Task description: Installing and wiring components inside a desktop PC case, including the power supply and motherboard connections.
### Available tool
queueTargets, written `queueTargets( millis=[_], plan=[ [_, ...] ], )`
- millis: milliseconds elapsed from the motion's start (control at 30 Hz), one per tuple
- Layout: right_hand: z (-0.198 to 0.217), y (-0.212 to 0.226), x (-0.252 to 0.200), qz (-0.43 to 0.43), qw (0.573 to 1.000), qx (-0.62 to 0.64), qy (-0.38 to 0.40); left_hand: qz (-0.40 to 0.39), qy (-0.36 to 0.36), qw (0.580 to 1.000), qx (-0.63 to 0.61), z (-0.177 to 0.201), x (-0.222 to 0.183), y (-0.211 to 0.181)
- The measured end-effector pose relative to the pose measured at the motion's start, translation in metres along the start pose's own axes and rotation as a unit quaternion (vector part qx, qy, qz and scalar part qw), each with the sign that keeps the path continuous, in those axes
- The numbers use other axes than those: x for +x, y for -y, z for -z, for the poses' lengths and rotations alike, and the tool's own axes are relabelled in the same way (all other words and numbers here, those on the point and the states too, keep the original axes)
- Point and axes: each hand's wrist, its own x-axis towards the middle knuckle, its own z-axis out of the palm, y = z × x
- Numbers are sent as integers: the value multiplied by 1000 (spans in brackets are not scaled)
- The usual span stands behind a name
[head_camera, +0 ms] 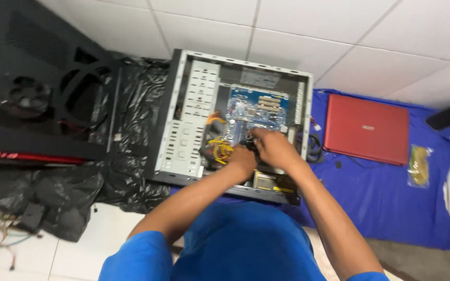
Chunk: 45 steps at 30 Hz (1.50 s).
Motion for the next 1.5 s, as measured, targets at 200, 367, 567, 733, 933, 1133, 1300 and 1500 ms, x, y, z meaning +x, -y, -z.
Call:
queueTargets(
  millis=[200, 367, 567, 733, 933, 1133, 1300, 1500],
  plan=[
    [-5, 56, 31, -75, 949, 304, 39, 51, -101, 993, 39, 45, -67, -23],
    [-47, 63, 53, -108, 934, 340, 23, 26, -207, 978, 28, -14, -59, -21],
    [-55, 31, 63, -183, 773, 607, -35, -89, -312, 943, -79, -1, -115, -28],
    [-41, 5, 47, -261, 679, 679, -100, 91, -182, 905, -374, 37, -209, 10],
    [-42, -1, 31, -287, 629, 703, -171, 380, -233, 743, -499, 33, -216, 75],
    [-52, 38, 23, -178, 872, 453, -39, 230, -366, 676, -596, 92, -186, 87],
    [-126, 44, 50, -70, 974, 175, 125, 152, -321, 796, -491, 111, -156, 97],
    [-197, 37, 95, -74, 974, 155, 147, 81, -275, 859, -423, 88, -88, 106]
  ],
)
